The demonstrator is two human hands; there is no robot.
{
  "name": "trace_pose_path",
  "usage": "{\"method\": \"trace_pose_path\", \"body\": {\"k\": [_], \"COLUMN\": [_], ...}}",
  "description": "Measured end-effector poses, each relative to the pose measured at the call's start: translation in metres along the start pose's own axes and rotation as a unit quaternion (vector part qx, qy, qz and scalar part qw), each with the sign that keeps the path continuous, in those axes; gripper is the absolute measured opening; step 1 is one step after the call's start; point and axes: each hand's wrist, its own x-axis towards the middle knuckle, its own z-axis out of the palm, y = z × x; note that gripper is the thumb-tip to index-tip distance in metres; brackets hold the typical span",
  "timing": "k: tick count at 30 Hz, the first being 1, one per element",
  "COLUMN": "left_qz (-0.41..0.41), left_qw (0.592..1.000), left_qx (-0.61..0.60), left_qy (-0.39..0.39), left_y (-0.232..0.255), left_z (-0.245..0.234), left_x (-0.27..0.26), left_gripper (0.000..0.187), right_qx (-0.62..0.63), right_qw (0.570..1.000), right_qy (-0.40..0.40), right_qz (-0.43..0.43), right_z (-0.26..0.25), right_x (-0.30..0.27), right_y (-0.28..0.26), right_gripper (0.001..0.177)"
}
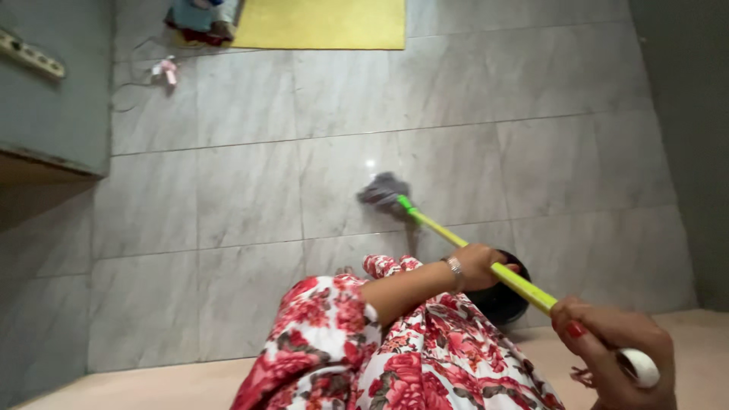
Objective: The person is mopping the floor using a mop.
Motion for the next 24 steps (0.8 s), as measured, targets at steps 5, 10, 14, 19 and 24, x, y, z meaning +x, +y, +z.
{"method": "trace_pose_path", "body": {"k": [5, 10, 14, 19, 24], "left_qz": [0.001, -0.015, -0.003, -0.082, -0.124], "left_qw": [0.999, 0.998, 0.994, 0.986, 0.977], "left_qx": [0.042, 0.048, 0.085, 0.145, 0.168], "left_qy": [-0.003, 0.021, 0.063, 0.017, 0.029], "left_y": [0.011, -0.006, -0.010, 0.003, -0.027], "left_z": [0.030, 0.048, 0.049, 0.022, -0.010], "left_x": [0.081, 0.120, 0.126, 0.103, 0.042], "left_gripper": [0.044, 0.045, 0.043, 0.036, 0.026], "right_qx": [-0.156, -0.130, -0.047, 0.239, 0.340], "right_qw": [0.983, 0.952, 0.951, 0.902, 0.865], "right_qy": [-0.092, -0.124, -0.140, -0.190, -0.252], "right_qz": [-0.037, -0.249, -0.271, -0.305, -0.269], "right_z": [-0.024, -0.010, -0.035, -0.057, -0.021], "right_x": [0.049, 0.087, 0.099, 0.124, 0.136], "right_y": [0.057, 0.085, 0.081, 0.082, 0.082], "right_gripper": [0.017, 0.030, 0.024, 0.035, 0.040]}}
